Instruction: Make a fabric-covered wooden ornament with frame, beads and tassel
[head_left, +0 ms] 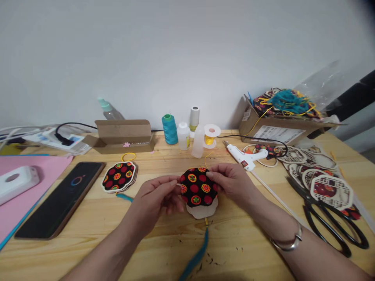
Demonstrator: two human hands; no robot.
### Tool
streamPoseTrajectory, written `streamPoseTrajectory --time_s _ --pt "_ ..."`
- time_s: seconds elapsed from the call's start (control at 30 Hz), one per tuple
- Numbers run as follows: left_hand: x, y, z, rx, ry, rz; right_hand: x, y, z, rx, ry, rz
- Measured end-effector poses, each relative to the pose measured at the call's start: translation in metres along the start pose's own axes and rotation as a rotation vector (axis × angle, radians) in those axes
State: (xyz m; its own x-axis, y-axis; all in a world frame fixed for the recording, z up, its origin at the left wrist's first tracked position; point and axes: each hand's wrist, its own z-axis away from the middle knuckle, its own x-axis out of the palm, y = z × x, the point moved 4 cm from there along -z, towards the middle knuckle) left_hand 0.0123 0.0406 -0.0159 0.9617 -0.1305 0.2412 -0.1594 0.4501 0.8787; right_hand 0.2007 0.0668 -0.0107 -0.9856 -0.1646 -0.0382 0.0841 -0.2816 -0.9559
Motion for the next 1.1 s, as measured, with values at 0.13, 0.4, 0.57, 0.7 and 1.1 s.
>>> streamPoseTrajectory --time_s 0.13,0.4,0.57,0.7,1.1 --pt "0.0 0.0 0.001 0.014 0.013 -0.082 0.005 -0.004 0.005 -0.065 -0.152 0.158" --pt "0.009 -0.004 0.003 -0.065 -0.047 -0.293 0.01 -0.006 0.011 -0.108 -0.297 0.209" --pt "0.001 0.001 0.0 0.039 0.067 -0.141 0.005 -0.004 0.007 -0.004 -0.266 -0.005" --pt "-0.002 0.005 -0.002 0.084 0.12 -0.085 0.008 0.0 0.007 0.067 -0.349 -0.083" --pt "-0.002 0.002 -0.003 0.067 0.086 -0.142 -0.005 0.0 0.001 0.115 -0.148 -0.087"
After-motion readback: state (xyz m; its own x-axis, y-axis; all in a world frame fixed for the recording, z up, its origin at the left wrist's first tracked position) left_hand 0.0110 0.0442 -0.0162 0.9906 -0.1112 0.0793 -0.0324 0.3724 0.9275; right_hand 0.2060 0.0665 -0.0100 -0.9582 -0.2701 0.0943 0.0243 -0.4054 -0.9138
